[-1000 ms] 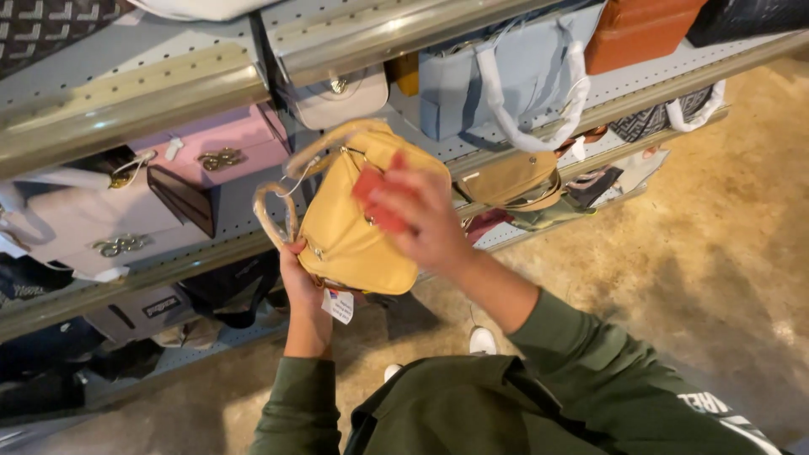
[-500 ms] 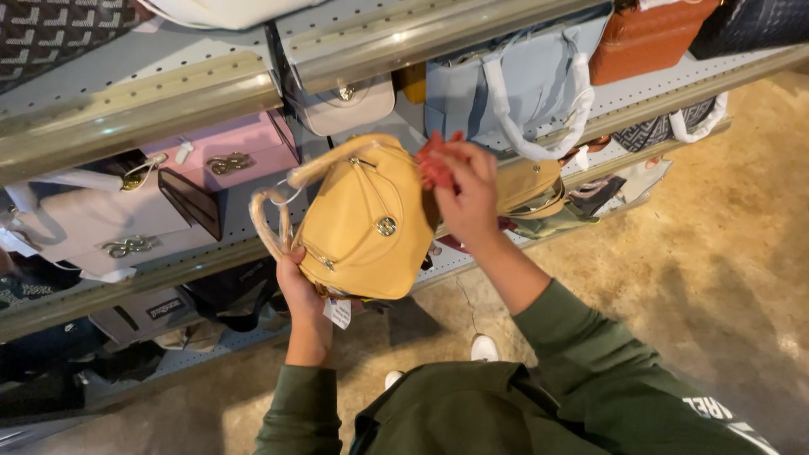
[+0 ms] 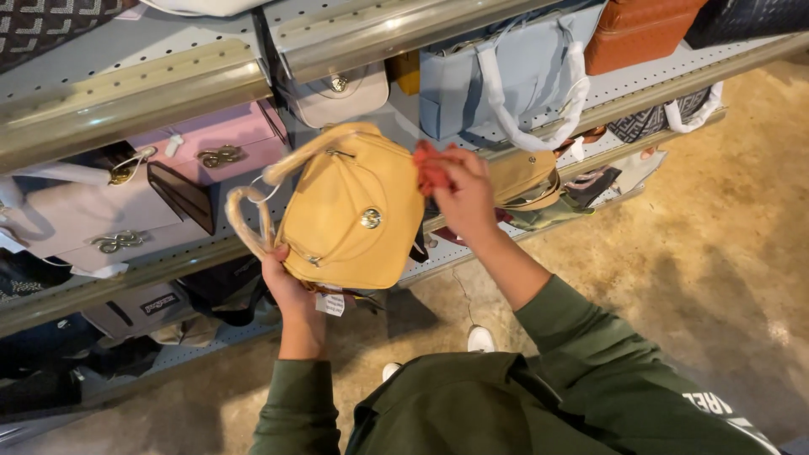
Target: The recorder uses a red cloth to wipe and clean various handbags on store shelves.
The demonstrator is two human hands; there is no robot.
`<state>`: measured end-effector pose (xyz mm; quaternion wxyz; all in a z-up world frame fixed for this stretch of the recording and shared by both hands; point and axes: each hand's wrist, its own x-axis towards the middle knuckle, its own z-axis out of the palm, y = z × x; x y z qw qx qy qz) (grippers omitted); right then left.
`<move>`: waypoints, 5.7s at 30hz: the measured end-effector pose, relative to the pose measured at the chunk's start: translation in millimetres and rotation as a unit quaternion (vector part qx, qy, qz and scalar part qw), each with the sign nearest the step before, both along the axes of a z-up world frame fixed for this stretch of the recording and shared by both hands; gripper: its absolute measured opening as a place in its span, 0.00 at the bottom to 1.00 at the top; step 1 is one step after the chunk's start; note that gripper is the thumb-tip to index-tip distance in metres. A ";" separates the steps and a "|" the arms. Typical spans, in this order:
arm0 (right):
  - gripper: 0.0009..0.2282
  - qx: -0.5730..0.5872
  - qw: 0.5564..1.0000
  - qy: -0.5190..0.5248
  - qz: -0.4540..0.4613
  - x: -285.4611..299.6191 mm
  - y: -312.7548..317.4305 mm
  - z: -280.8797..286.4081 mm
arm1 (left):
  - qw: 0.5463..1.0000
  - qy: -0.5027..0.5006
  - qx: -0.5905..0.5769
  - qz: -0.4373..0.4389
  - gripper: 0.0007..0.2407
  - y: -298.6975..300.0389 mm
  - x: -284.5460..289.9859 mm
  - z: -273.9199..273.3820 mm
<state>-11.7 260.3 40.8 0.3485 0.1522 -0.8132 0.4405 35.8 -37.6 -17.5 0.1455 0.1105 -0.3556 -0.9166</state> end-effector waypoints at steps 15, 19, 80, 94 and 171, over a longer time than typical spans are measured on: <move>0.29 -0.604 0.362 -0.431 0.564 -6.2 7.1 -25.5 | 0.987 0.116 -0.059 -0.097 0.22 -18.6 -52.7 10.5; 0.30 -0.596 0.530 -0.478 0.368 -4.9 7.4 -11.5 | 0.953 0.006 -0.294 -0.078 0.20 -23.1 -61.8 37.0; 0.25 0.114 0.972 0.000 0.205 32.7 -35.6 62.6 | 0.953 0.036 0.172 -0.247 0.25 28.6 -57.6 -23.9; 0.20 -0.031 0.989 -0.045 0.136 8.9 -36.4 53.0 | 0.941 0.069 0.213 -0.252 0.30 11.9 -46.0 -107.7; 0.10 -0.400 0.815 -0.378 0.182 -147.0 -43.2 -49.0 | 0.942 -0.126 -0.044 0.309 0.45 128.2 -140.3 71.3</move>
